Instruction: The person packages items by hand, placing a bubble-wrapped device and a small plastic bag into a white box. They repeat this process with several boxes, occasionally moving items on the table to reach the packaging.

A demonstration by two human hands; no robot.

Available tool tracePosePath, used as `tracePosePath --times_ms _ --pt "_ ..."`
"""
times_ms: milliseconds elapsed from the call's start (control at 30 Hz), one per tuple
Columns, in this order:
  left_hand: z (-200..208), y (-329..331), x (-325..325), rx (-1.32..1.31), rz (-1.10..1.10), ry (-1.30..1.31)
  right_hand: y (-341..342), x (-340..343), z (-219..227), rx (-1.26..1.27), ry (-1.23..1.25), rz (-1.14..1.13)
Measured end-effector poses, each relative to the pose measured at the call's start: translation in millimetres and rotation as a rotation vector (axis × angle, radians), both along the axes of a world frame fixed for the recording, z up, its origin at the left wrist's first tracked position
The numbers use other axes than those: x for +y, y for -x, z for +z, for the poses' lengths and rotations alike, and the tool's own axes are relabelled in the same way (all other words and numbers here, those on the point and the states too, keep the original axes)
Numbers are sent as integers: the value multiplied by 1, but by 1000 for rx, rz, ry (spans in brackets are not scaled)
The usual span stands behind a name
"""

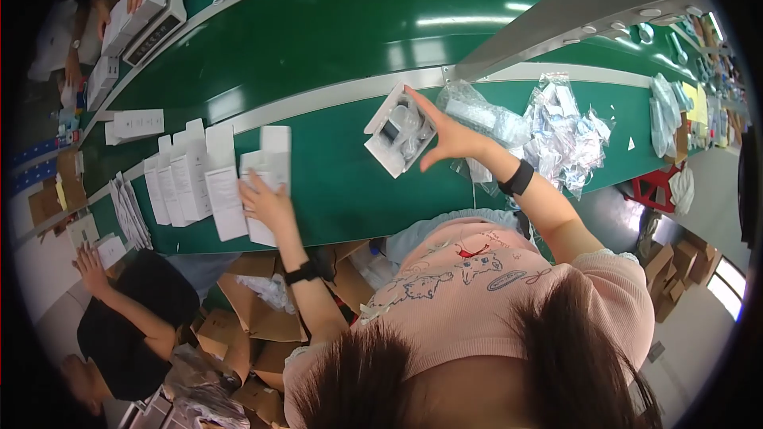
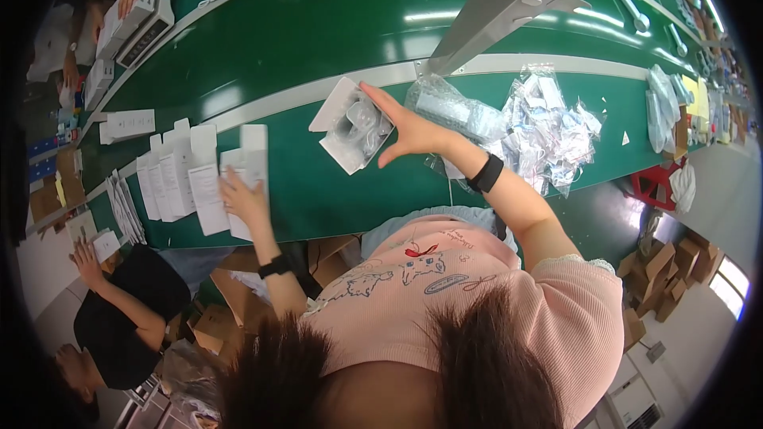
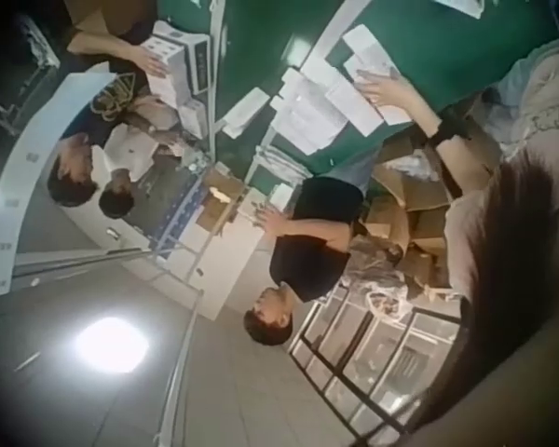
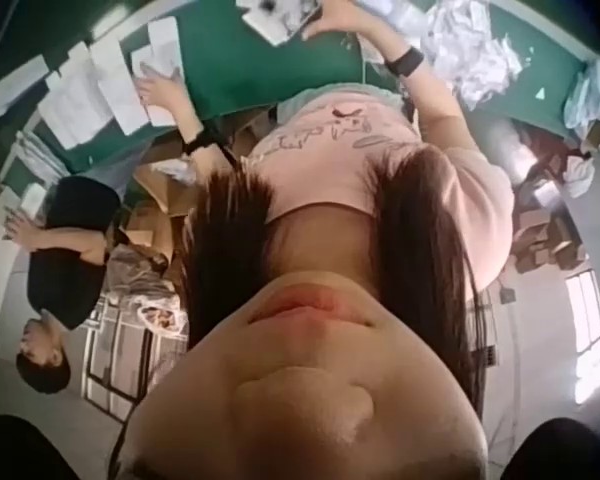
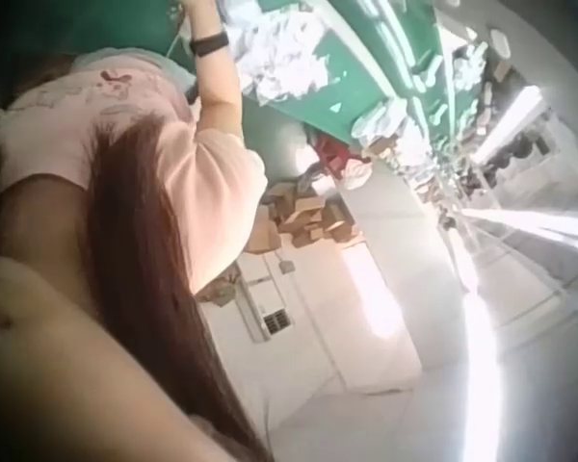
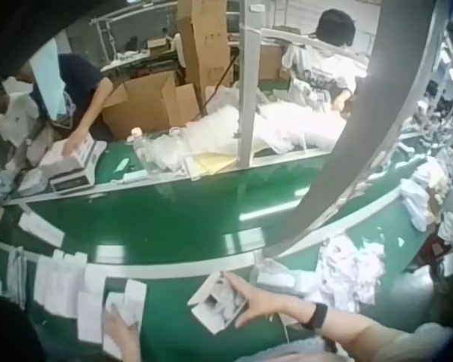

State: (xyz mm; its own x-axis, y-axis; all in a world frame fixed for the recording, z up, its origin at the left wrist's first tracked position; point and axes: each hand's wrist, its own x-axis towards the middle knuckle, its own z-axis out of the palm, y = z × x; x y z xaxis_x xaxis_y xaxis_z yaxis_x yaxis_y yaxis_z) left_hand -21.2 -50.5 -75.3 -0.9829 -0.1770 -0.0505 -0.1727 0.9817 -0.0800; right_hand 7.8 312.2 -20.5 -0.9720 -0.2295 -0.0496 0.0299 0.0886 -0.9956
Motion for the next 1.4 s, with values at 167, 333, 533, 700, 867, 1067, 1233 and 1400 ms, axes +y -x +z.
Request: tracePosePath --times_ms 167,333,533,700,867,1067,1233,1400 --pt "33 -43 92 -69 -188 -253 54 -4 -10 55 207 -206" --pt "34 -39 112 -178 -69 -837 157 -5 -10 254 158 -619" --pt "-11 -37 100 -380 -100 -1327 156 1 -37 453 -404 -849" --pt "53 -32 117 -279 78 -1721 -3 27 -25 -9 -1197 -177" --pt "89 -15 155 -84 -317 -1745 -42 50 -45 -62 -1411 -155" --pt "82 -21 198 -75 -675 -1142 -46 77 23 91 -701 -268" --pt "67 -45 213 117 -501 -1273 -51 63 120 21 516 -738" --pt "54 -56 229 164 -411 -1323 -15 4 94 335 441 -1108"
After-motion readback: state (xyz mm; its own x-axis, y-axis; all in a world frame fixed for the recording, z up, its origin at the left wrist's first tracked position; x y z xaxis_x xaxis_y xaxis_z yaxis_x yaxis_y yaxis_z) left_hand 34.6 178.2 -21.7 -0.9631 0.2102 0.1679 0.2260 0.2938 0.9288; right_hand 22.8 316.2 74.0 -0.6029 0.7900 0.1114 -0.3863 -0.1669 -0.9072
